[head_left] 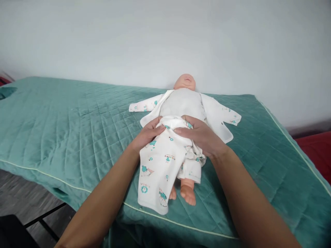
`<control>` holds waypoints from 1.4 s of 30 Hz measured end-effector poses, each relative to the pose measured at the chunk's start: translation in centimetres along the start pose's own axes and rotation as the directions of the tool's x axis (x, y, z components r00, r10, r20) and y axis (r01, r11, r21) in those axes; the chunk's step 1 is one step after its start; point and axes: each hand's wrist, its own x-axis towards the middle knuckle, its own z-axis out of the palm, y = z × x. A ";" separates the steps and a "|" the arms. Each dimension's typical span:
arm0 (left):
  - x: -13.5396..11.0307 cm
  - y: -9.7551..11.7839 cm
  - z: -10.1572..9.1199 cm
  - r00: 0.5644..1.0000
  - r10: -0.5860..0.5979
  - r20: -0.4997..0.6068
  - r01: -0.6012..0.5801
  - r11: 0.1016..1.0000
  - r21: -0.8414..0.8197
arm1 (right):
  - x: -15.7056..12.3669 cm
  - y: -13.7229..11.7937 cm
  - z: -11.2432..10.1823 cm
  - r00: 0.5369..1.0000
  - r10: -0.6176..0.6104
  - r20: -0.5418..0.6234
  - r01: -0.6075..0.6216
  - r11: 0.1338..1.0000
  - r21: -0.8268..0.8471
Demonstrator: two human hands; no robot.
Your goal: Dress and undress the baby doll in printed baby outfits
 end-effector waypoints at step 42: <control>-3.3 0.1 2.3 0.988 -0.098 -0.121 0.076 0.982 -0.170 | -0.7 1.3 -0.2 0.993 -0.045 0.109 0.042 0.999 0.031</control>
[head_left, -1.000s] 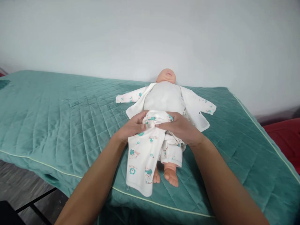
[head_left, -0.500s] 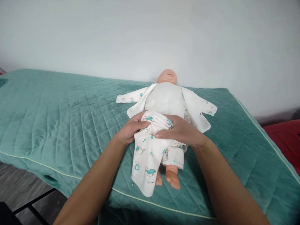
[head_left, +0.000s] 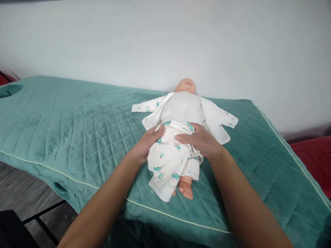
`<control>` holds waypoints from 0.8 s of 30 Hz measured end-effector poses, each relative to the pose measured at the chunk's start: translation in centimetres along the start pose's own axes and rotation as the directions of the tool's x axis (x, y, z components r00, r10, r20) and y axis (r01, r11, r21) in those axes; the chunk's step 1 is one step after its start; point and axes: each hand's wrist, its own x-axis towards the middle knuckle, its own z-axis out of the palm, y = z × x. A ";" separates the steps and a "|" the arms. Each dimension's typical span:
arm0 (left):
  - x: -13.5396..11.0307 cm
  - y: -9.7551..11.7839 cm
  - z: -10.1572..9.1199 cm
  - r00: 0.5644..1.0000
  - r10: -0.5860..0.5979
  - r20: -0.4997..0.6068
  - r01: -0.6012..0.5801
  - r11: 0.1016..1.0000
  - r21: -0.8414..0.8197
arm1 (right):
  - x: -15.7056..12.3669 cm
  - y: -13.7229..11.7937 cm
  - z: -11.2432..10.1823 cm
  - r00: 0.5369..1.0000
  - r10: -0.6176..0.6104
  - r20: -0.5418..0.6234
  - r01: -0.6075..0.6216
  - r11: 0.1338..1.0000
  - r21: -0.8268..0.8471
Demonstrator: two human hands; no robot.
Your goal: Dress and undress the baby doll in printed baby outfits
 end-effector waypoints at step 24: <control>-13.3 -4.5 6.7 0.884 -0.200 -0.422 0.074 0.953 -0.295 | 0.5 -0.7 0.5 0.929 0.078 0.363 0.198 0.723 -0.662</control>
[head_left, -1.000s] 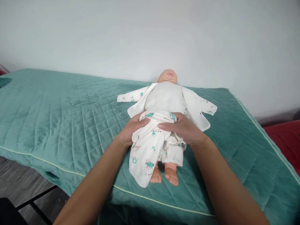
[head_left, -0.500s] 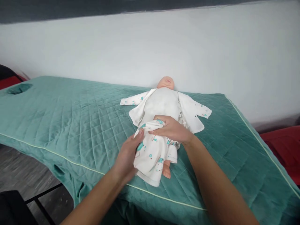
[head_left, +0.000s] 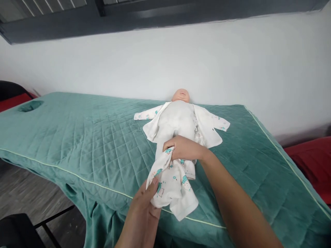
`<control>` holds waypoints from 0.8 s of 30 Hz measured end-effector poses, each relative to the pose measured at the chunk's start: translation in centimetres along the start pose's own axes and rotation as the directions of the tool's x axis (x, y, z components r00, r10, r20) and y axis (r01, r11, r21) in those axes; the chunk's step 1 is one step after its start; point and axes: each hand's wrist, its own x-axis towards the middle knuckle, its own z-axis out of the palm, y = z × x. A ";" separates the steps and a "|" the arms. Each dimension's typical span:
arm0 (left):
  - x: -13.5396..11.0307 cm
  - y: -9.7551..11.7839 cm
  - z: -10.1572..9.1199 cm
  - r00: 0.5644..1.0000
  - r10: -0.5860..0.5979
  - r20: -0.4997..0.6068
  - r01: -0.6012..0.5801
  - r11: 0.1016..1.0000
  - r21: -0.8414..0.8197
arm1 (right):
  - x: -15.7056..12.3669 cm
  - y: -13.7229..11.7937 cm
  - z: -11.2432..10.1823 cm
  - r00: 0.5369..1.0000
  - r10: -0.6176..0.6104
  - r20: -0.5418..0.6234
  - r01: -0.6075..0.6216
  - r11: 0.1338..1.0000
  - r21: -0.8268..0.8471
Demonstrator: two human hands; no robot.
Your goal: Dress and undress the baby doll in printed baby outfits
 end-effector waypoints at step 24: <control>3.1 1.6 -5.1 0.996 0.046 0.079 -0.082 0.823 0.563 | -0.6 -0.7 0.1 0.997 0.068 -0.024 -0.070 0.994 -0.083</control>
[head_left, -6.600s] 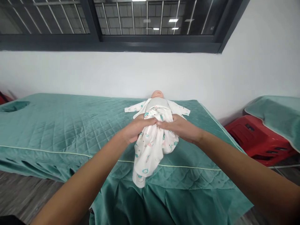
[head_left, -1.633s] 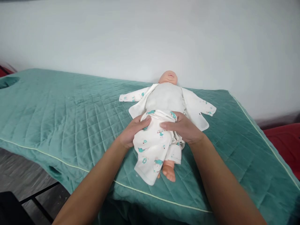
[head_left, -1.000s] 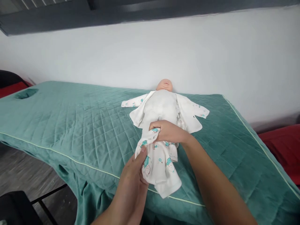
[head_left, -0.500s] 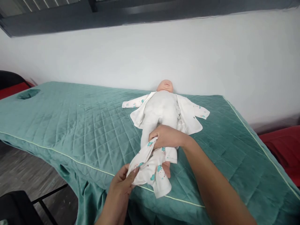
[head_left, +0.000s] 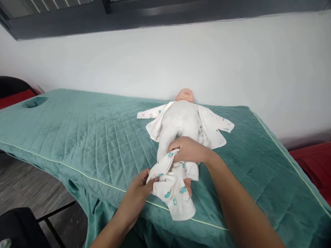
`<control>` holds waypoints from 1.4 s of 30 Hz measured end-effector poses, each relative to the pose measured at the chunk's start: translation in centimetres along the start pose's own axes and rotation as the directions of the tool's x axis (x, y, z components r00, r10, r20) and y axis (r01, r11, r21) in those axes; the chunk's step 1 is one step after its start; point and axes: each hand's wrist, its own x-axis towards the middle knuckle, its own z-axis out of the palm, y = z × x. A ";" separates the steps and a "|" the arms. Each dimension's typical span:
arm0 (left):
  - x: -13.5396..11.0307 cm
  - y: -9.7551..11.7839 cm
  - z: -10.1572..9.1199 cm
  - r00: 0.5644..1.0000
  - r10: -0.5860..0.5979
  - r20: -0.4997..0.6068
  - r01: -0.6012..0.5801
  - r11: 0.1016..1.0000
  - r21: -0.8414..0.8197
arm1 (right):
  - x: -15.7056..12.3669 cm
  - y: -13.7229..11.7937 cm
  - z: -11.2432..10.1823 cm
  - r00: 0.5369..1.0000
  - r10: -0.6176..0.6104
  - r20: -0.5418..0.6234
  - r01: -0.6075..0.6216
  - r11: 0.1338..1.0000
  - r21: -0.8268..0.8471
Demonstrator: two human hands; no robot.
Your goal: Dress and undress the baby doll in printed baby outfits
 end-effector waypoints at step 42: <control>11.1 4.3 -2.1 0.842 0.539 -0.023 -0.517 0.819 0.247 | -0.4 -0.5 -0.3 0.992 0.127 -0.026 -0.125 0.991 0.051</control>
